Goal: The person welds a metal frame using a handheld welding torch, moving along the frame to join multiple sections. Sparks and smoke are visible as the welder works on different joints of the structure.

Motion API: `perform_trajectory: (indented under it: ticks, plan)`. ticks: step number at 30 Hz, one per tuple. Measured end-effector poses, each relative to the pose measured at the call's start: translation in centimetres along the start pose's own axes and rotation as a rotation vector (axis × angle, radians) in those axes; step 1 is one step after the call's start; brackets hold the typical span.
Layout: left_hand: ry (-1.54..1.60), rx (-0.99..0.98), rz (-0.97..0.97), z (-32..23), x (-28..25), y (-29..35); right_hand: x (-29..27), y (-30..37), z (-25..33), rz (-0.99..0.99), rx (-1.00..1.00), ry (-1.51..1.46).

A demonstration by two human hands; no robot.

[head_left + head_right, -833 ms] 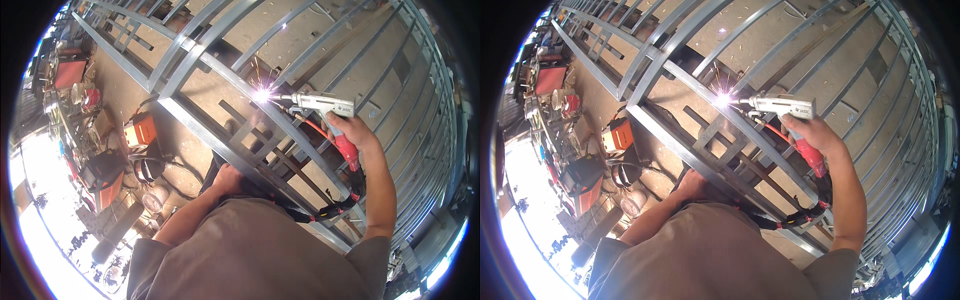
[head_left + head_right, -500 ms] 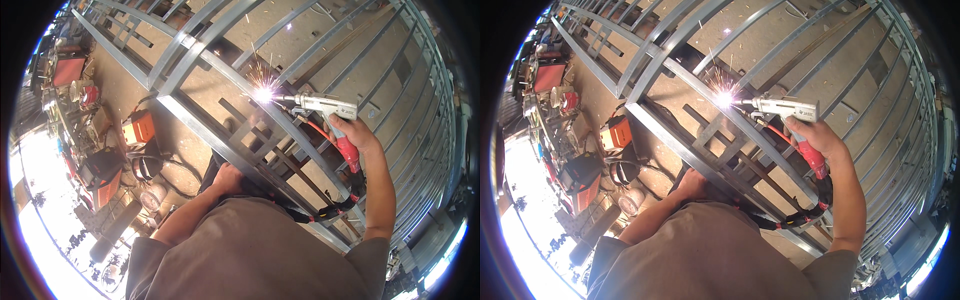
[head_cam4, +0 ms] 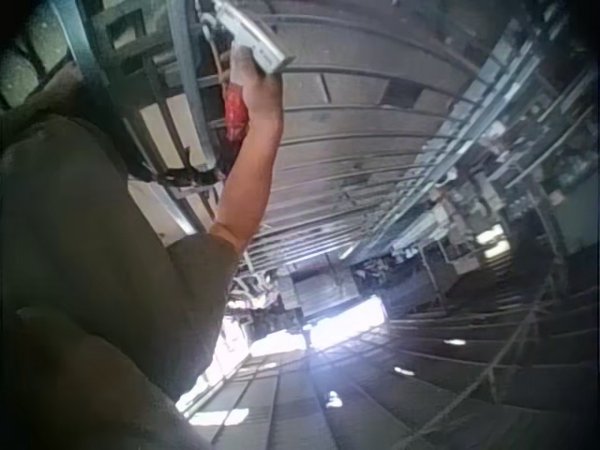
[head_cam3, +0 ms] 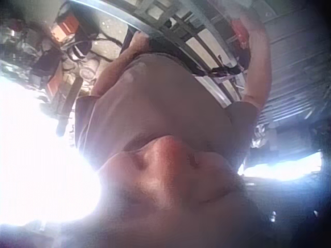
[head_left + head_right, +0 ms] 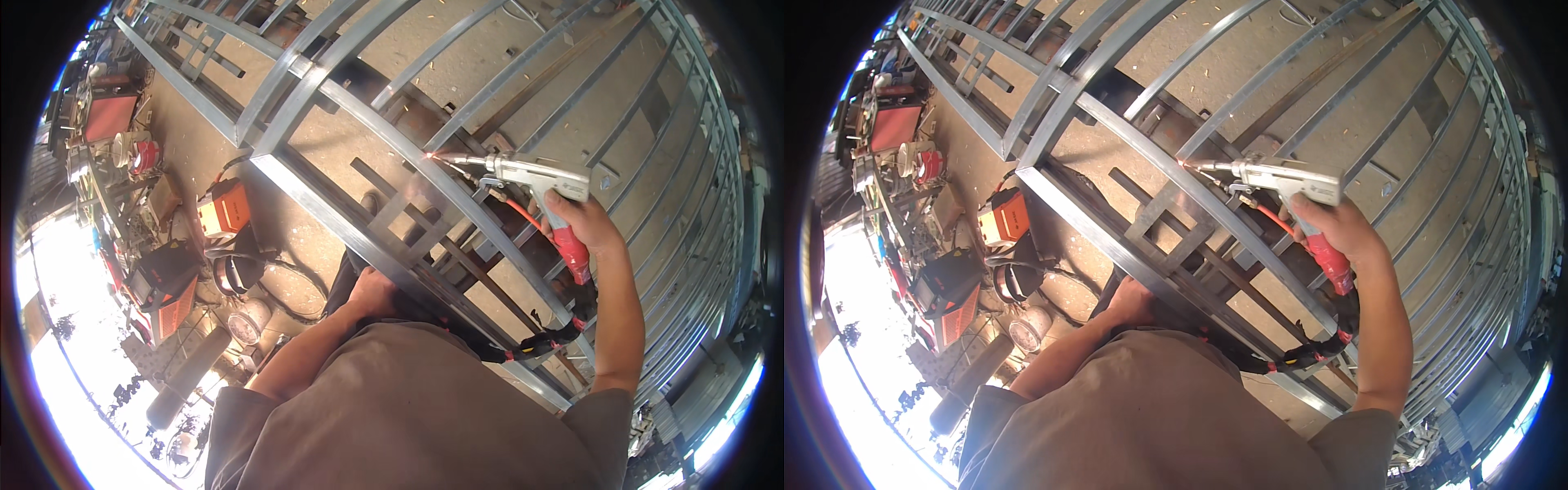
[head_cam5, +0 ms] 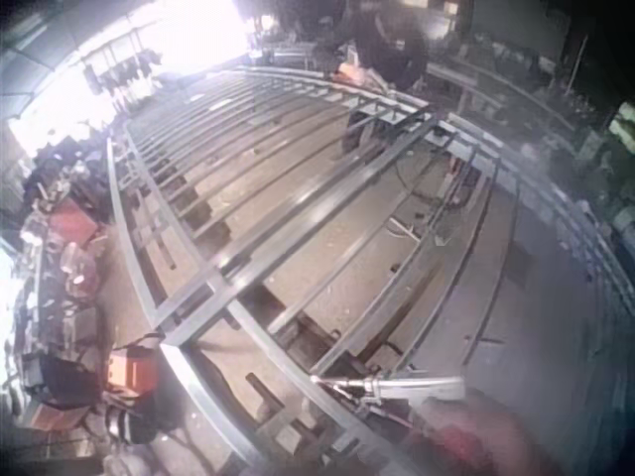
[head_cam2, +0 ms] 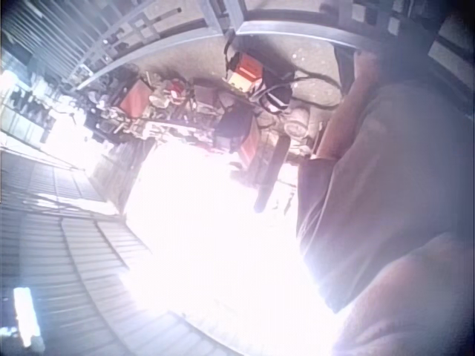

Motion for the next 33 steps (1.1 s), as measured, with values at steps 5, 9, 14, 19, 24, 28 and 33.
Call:
perform_trajectory:
  ticks: [5,9,14,19,24,28,33]
  plan:
    - [0.015,-0.012,0.114,0.1,3.0,0.1,-3.0,3.8,-2.2,-0.025,0.063,-0.075]
    - [0.054,0.063,0.075,-0.6,4.5,-0.4,-4.4,6.6,-5.2,-0.051,0.150,-0.110]
    - [0.111,0.095,0.045,-0.9,5.6,-0.5,-4.5,7.2,-7.0,-0.079,0.169,-0.096]
    - [0.071,0.102,0.026,-1.0,5.7,-0.4,-4.1,6.7,-6.5,-0.008,0.125,-0.074]
    - [0.028,0.144,-0.054,-2.6,4.0,-0.3,-3.9,6.3,-6.0,0.030,0.058,-0.041]
    - [0.125,0.161,-0.129,-4.2,2.1,-0.1,-3.9,6.2,-6.0,0.055,0.048,-0.052]
    - [0.141,0.158,-0.118,-4.9,1.8,-0.3,-4.1,6.1,-6.1,0.057,0.062,-0.069]
Point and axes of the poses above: each hand's wrist, its own y-axis away from the middle knuckle, its own x-axis out of the palm, z = x × y, the point moved 8 cm from there along -y, towards the middle knuckle, and after that the axes turned 2 degrees about -z, right-handed, at the moved point
